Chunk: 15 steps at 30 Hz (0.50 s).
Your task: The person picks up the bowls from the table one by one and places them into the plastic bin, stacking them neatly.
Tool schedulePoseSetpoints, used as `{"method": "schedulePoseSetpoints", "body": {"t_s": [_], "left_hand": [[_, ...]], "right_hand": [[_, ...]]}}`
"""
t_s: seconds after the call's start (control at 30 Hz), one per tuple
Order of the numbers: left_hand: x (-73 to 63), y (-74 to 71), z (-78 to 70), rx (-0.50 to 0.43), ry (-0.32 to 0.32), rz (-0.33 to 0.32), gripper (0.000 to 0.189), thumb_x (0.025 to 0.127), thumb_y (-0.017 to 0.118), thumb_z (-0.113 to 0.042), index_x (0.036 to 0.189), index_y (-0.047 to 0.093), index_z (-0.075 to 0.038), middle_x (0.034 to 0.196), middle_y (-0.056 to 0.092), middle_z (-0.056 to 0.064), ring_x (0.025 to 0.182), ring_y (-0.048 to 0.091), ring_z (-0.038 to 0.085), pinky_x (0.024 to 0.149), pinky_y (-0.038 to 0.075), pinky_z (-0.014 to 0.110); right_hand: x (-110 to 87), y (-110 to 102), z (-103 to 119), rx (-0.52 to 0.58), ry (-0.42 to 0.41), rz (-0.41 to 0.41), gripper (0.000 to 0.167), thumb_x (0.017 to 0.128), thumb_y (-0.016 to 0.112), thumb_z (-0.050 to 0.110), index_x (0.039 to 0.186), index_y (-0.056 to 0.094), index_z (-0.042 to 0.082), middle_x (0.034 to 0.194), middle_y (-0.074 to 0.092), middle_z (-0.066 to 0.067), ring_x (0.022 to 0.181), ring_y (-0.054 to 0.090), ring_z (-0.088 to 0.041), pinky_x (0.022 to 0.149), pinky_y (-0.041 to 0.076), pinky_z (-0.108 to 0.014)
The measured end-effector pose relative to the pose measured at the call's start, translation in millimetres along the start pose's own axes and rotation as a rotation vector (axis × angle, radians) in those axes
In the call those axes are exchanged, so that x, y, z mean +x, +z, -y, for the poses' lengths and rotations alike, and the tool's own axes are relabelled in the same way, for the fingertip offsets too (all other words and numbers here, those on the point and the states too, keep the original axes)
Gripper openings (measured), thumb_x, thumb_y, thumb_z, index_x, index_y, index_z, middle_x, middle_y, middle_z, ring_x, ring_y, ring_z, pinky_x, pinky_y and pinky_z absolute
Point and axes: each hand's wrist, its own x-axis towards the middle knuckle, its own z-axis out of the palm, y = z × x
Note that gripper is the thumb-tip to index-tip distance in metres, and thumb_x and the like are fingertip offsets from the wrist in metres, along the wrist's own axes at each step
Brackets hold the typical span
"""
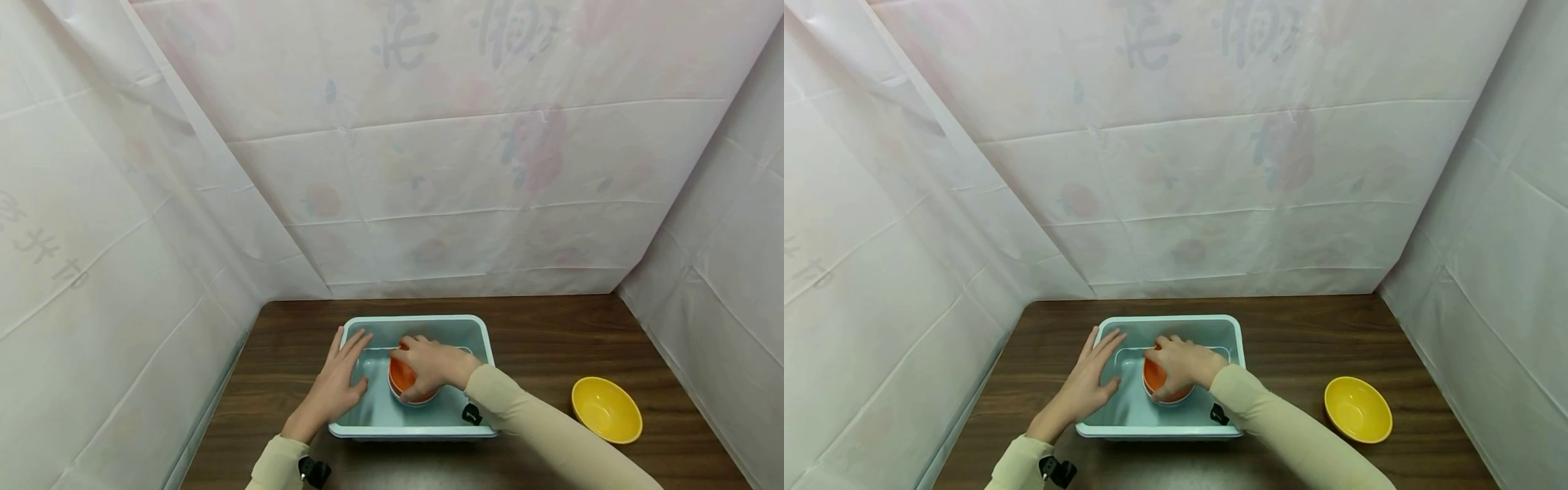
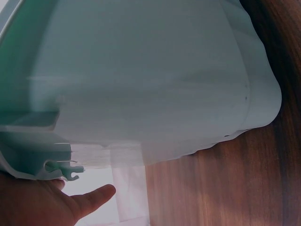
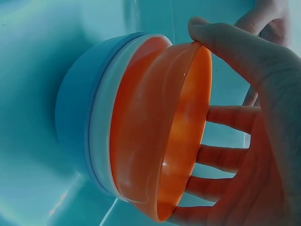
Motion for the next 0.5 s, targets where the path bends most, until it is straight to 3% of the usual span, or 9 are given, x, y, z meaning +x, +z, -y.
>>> {"method": "schedulePoseSetpoints", "body": {"t_s": [0.5], "left_hand": [[-0.5,0.5,-0.5,-0.007,-0.009,0.000,0.078,0.091,0.074,-0.013,0.160,0.038,-0.017,0.169,0.030,0.004,0.161,-0.003,0.035,0.118,0.031,0.065]], "right_hand": [[0.7,-0.7,5.1,-0.049,0.004,0.020,0.087,0.082,0.077,0.063,0.154,0.048,0.026,0.152,0.047,-0.008,0.130,0.052,-0.028,0.102,0.054,-0.049]]}}
